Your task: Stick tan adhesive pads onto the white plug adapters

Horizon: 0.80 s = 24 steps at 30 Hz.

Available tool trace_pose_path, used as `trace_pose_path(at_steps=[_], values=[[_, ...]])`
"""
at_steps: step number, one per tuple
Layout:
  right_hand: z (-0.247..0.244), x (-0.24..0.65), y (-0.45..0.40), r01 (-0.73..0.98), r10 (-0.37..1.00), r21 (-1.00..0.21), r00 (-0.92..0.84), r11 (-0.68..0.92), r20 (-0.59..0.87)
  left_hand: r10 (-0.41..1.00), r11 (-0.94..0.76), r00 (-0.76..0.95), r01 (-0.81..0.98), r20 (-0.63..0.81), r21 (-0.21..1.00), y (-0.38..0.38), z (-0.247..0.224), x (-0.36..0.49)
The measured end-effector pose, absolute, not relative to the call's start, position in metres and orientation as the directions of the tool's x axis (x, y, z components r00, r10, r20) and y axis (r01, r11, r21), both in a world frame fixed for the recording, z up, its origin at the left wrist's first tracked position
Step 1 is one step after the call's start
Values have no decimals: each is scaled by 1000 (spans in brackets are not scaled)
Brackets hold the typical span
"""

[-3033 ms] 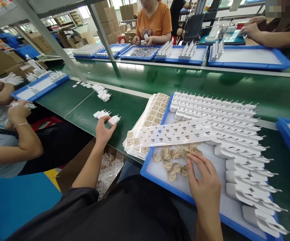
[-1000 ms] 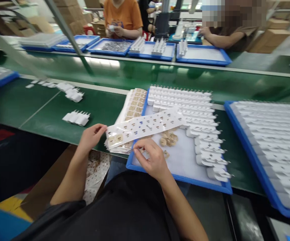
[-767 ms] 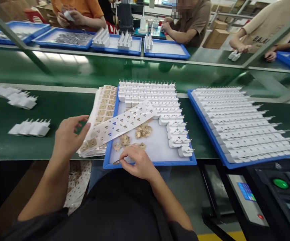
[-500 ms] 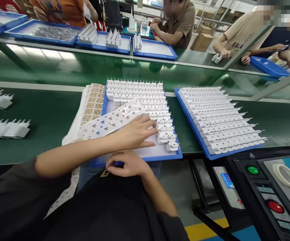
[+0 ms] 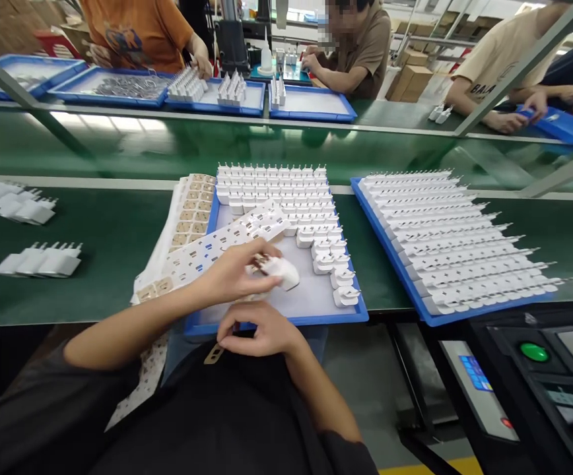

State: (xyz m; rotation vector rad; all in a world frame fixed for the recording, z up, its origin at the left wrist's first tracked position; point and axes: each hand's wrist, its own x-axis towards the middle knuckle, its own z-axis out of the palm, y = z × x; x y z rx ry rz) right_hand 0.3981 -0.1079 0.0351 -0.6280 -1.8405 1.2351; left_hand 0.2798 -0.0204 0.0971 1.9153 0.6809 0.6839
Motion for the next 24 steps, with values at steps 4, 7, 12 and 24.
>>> trace_pose_path(at_steps=[4,7,12,24], values=[[36,397,-106,-196,821,-897,-362,396,441,863,88,505,-154,2,984,-37,78,218],[38,394,-104,-304,823,-869,-309,390,477,890,210,452,-280,-65,937,-53,51,196],[37,391,-103,-267,860,-903,-303,336,410,896,19,438,-207,75,978,-70,29,189],[50,395,-116,-224,952,-960,-216,166,215,791,-523,372,-3,486,852,-77,21,192]])
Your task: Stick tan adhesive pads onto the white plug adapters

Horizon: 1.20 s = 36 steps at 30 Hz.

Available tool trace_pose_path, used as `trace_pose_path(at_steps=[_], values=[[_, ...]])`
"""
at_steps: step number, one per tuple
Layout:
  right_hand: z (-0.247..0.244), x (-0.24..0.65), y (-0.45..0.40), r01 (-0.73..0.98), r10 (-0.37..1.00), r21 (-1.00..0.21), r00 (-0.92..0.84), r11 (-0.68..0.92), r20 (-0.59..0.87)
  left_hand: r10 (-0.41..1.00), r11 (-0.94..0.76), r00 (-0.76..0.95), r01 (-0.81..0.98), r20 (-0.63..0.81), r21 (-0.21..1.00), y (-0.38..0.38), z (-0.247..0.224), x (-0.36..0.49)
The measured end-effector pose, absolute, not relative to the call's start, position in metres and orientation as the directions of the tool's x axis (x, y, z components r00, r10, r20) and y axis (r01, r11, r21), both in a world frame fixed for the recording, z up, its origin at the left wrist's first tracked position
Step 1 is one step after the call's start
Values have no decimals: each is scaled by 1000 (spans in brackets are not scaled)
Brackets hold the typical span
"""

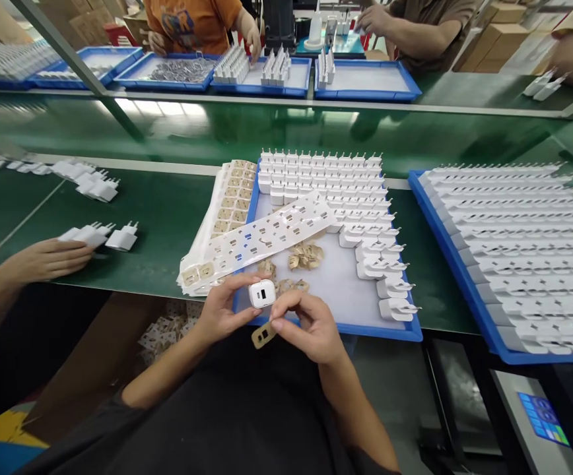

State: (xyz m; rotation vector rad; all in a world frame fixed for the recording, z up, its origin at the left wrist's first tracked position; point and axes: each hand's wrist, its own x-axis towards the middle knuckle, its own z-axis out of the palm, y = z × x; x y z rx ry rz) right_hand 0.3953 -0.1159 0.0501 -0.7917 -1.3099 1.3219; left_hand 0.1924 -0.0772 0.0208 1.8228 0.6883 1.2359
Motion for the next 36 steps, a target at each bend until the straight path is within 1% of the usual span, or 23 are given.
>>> trace_pose_path(at_steps=[3,5,17,23,28,31,36], values=[[51,390,-116,-186,989,-973,75,137,125,767,-561,383,12,514,828,-76,22,193],[52,385,-114,-155,981,-981,167,120,94,766,-568,379,21,520,823,-75,24,194],[58,380,-110,-117,988,-990,140,81,64,783,-523,403,14,474,852,-74,23,193],[59,379,-111,-81,988,-993,140,81,69,777,-529,406,7,482,848,-74,24,193],[59,375,-112,8,978,-991,159,133,133,772,-535,409,7,486,845,-74,24,193],[59,372,-112,88,964,-981,186,174,188,773,-542,400,12,493,840,-74,25,194],[60,369,-114,234,948,-952,201,197,246,771,-554,392,23,502,832,-73,25,194]])
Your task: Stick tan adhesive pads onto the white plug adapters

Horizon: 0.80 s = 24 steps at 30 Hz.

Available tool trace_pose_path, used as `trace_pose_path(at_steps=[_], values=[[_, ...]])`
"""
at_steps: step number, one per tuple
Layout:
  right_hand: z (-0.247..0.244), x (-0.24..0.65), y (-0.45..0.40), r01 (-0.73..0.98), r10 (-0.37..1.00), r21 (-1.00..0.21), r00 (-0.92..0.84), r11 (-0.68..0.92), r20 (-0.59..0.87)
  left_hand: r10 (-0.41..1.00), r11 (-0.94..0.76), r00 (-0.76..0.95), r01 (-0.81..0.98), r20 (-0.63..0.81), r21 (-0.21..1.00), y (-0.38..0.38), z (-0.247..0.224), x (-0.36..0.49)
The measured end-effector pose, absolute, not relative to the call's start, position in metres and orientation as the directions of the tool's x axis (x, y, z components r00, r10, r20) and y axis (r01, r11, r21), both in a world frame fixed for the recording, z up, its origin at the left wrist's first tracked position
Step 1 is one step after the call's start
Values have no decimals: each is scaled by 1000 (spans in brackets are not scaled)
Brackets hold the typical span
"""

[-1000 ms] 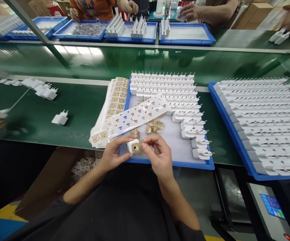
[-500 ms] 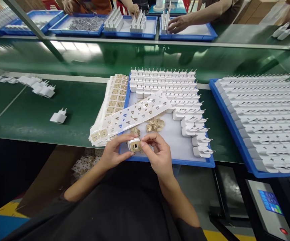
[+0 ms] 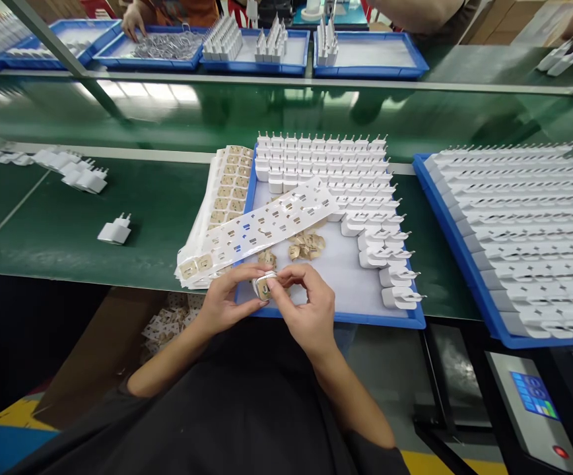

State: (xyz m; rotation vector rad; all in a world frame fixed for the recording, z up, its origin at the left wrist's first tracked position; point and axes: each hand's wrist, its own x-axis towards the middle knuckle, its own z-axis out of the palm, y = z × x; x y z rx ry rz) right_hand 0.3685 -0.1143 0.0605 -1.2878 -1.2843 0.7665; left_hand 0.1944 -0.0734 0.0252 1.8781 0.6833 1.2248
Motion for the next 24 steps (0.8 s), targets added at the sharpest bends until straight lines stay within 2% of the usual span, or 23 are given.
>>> trace_pose_path(at_steps=[4,6,9,12,16,24], values=[[59,368,-112,430,906,-856,168,287,388,771,-555,381,12,509,832,-74,22,194],[56,369,-109,459,893,-840,186,290,410,767,-562,367,-12,526,827,-74,19,194],[49,374,-104,287,925,-941,277,178,259,756,-578,347,-45,556,814,-74,16,195],[44,376,-103,-5,976,-997,202,80,77,764,-583,319,-34,561,812,-75,14,195],[46,370,-105,-118,995,-990,76,79,70,750,-622,306,23,586,783,-74,17,196],[43,355,-102,-267,991,-962,128,64,31,651,-749,305,113,695,653,-72,21,199]])
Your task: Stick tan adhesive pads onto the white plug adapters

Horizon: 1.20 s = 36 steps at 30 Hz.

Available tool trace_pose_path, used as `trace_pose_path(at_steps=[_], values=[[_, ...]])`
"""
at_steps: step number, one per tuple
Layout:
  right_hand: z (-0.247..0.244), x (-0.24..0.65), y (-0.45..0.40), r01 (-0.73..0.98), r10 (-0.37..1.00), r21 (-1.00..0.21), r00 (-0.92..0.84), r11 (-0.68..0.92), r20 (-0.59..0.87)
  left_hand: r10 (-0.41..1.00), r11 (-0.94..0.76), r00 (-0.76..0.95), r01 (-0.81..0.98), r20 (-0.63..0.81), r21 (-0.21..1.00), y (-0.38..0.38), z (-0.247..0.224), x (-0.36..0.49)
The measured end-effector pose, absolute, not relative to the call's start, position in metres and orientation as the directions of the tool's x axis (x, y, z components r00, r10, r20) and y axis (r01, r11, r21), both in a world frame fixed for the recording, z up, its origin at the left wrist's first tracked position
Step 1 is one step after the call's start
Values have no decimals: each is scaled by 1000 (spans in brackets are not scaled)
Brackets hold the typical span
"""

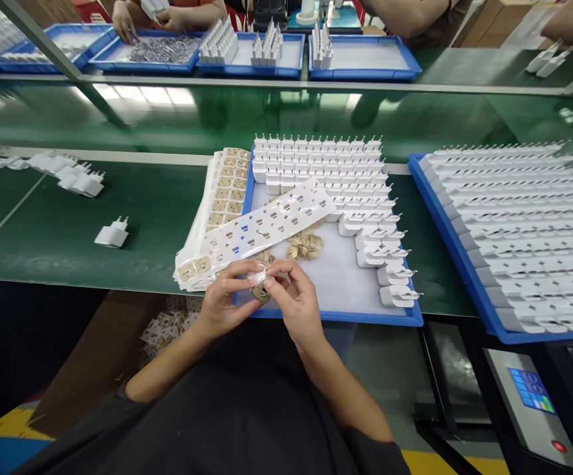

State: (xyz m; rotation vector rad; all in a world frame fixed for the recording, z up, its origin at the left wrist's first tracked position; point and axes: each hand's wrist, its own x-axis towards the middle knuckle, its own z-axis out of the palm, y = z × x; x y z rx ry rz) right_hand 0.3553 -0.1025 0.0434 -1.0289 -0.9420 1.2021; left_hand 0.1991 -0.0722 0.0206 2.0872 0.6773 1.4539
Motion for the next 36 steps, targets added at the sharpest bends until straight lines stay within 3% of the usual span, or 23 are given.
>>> trace_pose_path(at_steps=[4,12,15,18,23,26,28,30,32,36], values=[[42,356,-102,-305,992,-952,124,22,-17,648,-752,287,96,705,652,-72,18,198],[42,370,-106,-303,997,-953,-68,1,23,822,-495,228,-166,521,853,-72,16,196],[48,377,-104,-161,993,-983,-66,82,94,820,-482,259,-170,511,860,-73,16,196],[56,381,-98,107,982,-976,-43,190,186,810,-489,299,-130,505,862,-74,13,195],[58,380,-95,445,878,-778,-45,444,476,859,-433,294,-23,420,901,-77,11,193],[56,383,-103,408,768,-663,-184,627,613,905,-325,266,-69,332,943,-77,12,194],[56,389,-106,265,742,-694,-232,670,629,927,-262,244,-117,284,958,-76,13,196],[55,398,-105,234,788,-753,-162,615,594,938,-236,225,-147,265,961,-76,14,199],[51,409,-100,395,856,-777,-48,490,515,937,-242,216,-166,275,956,-76,16,201],[37,425,-86,731,893,-620,32,284,448,911,-374,172,-35,374,927,-78,23,195]])
